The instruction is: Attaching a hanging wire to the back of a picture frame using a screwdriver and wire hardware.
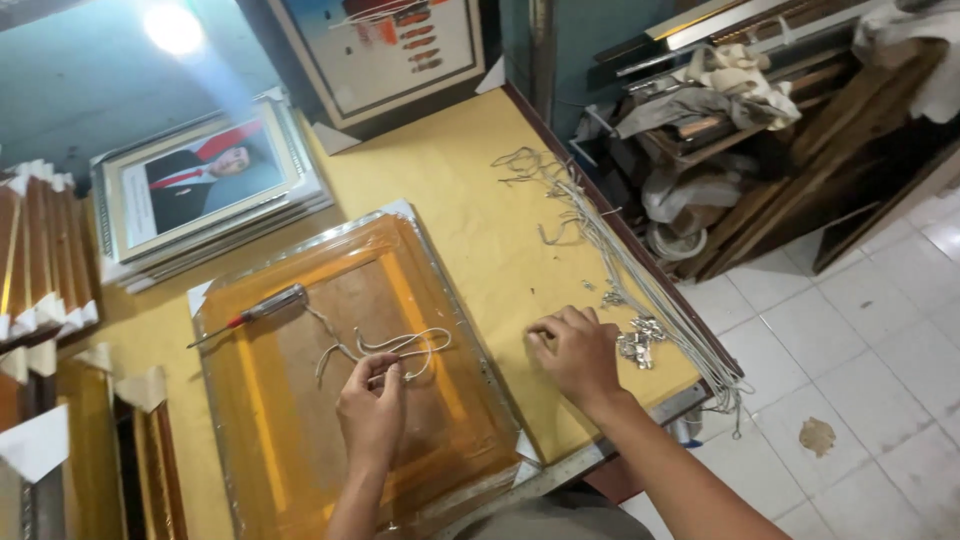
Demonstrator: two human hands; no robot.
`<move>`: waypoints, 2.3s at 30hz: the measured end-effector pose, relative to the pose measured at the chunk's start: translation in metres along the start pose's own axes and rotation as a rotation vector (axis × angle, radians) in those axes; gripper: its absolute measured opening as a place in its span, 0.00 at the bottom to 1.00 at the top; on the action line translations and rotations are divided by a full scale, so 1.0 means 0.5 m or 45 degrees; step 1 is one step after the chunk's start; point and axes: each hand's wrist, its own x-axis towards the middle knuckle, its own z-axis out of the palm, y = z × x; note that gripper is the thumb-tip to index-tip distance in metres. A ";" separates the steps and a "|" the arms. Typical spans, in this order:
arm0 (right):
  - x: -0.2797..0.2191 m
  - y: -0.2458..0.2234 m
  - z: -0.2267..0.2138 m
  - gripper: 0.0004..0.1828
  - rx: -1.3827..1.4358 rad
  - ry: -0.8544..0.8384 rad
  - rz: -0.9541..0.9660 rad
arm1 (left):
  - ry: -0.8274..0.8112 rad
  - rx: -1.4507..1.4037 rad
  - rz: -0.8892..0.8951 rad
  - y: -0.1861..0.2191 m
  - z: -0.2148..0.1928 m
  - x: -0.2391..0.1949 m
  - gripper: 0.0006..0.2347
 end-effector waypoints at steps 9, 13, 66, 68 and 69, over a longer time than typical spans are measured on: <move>0.023 -0.177 0.125 0.04 -0.052 -0.215 -0.491 | 0.049 -0.083 -0.064 -0.105 -0.057 -0.022 0.04; 0.031 -0.217 0.143 0.10 -0.180 -0.432 -0.542 | 0.006 -0.128 -0.009 -0.105 -0.092 -0.044 0.04; -0.028 -0.057 -0.154 0.23 1.096 -0.331 0.686 | -1.671 0.559 0.620 0.189 0.112 -0.068 0.14; -0.019 -0.045 -0.170 0.24 0.969 -0.329 0.705 | -1.679 0.599 0.701 0.171 0.157 -0.067 0.14; -0.016 -0.041 -0.178 0.26 0.837 -0.343 0.711 | -1.670 0.630 0.774 0.161 0.177 -0.067 0.14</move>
